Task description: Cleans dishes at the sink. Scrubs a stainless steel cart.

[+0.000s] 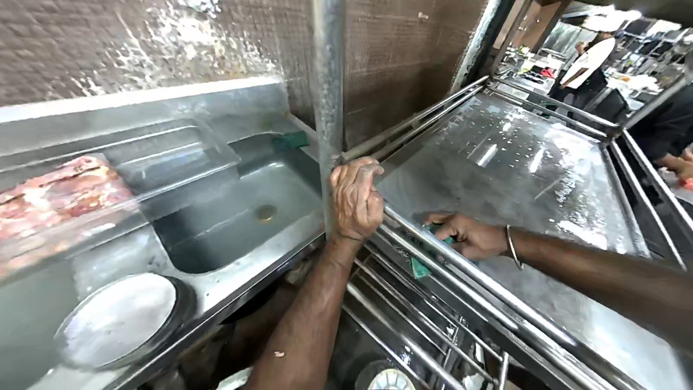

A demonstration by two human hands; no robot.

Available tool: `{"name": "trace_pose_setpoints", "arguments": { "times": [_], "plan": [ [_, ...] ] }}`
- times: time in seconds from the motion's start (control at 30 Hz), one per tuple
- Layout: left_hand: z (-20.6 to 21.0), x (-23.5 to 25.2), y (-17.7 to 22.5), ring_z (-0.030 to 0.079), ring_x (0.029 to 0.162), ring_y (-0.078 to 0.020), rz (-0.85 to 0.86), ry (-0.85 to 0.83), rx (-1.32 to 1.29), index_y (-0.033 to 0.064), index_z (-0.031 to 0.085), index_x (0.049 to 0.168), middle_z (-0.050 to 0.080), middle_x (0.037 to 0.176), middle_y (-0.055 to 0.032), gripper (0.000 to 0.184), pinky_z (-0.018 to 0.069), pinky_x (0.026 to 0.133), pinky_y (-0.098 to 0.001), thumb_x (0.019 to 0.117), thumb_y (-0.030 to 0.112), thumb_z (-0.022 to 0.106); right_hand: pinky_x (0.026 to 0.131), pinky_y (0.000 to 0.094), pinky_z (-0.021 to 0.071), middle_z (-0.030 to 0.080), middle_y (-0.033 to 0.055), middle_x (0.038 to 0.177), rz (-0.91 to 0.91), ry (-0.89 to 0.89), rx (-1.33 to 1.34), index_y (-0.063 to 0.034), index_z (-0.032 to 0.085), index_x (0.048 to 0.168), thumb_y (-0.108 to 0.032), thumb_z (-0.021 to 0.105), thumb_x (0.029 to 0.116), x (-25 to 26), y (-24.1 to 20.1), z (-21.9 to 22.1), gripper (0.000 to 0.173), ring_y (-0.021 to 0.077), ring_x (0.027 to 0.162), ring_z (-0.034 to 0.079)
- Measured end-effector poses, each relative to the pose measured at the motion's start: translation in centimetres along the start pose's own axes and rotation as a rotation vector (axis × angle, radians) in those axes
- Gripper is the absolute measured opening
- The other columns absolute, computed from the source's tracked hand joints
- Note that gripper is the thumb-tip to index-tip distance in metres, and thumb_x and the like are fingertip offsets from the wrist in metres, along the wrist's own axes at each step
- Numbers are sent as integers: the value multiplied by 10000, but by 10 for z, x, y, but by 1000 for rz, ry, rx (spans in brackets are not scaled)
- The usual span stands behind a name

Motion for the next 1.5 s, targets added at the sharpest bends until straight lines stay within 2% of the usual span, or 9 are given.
{"name": "trace_pose_setpoints", "arguments": {
  "times": [0.23, 0.33, 0.5, 0.63, 0.9, 0.97, 1.1, 1.27, 1.5],
  "plan": [
    [3, 3, -1, 611, 1195, -253, 5, 17, -16, 48, 663, 1170, 689, 1239, -143, 481, 381, 1047, -477, 968, 253, 278, 1028, 538, 507, 660, 182, 1329, 116, 149, -323, -14, 759, 1088, -61, 669, 927, 122, 9, -11, 190, 354, 1240, 622],
    [1, 4, -2, 597, 1246, -259, 17, -111, 20, 57, 643, 1250, 655, 1331, -142, 475, 394, 1056, -490, 989, 230, 286, 951, 565, 527, 686, 202, 1220, 114, 194, -312, 15, 748, 1031, -125, 653, 957, 147, 11, -15, 185, 366, 1132, 661],
    [1, 5, 3, 597, 1264, -259, -30, -219, 16, 69, 657, 1247, 662, 1330, -118, 453, 394, 1084, -496, 959, 197, 332, 865, 463, 565, 692, 169, 1096, 44, -53, -181, -7, 736, 830, 24, 762, 764, 46, -14, -7, 78, 287, 999, 672],
    [2, 4, 4, 608, 1231, -252, -55, -114, 18, 85, 672, 1240, 677, 1303, -100, 463, 393, 1073, -489, 952, 200, 328, 805, 259, 560, 682, 23, 1051, 89, -18, -9, -98, 777, 818, -125, 763, 797, -22, -13, 3, 37, 92, 961, 637],
    [2, 6, 1, 582, 1253, -278, -31, -112, 24, 83, 641, 1320, 641, 1375, -118, 500, 368, 1060, -517, 971, 218, 309, 987, 540, 505, 692, 243, 1188, 118, 170, -313, 63, 712, 1093, -70, 635, 959, 146, 4, -19, 204, 377, 1134, 661],
    [2, 7, -1, 572, 1291, -272, -20, -184, 34, 84, 613, 1359, 620, 1408, -115, 508, 373, 1079, -518, 977, 221, 307, 903, 521, 529, 713, 229, 1029, 16, 190, -274, 64, 722, 933, -69, 664, 922, 158, 5, -21, 146, 354, 992, 686],
    [2, 8, 1, 574, 1300, -280, -44, -235, 66, 86, 599, 1369, 619, 1413, -116, 504, 375, 1089, -521, 974, 210, 311, 897, 535, 549, 703, 216, 1106, 80, 22, -260, 42, 733, 932, -44, 729, 873, 111, 0, -11, 104, 349, 1013, 683],
    [2, 8, 2, 591, 1266, -285, -50, -173, 36, 93, 634, 1324, 652, 1357, -120, 490, 378, 1070, -518, 966, 211, 320, 826, 355, 570, 687, 91, 1063, 306, -302, -2, -57, 745, 807, -31, 859, 741, -48, -18, 7, 134, 173, 955, 655],
    [2, 5, 0, 616, 1180, -297, -67, 13, -9, 88, 706, 1214, 694, 1264, -128, 490, 369, 1039, -514, 932, 212, 326, 876, 304, 541, 681, 89, 1042, 120, -1, -78, -60, 793, 882, -126, 714, 824, -44, -17, 7, 118, 163, 1001, 632]
  ]
}}
Point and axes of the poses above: each hand's wrist, its own x-axis towards the middle knuckle, its own z-axis out of the palm, y = z × x, the point moved 9 cm from there along x, towards the middle knuckle
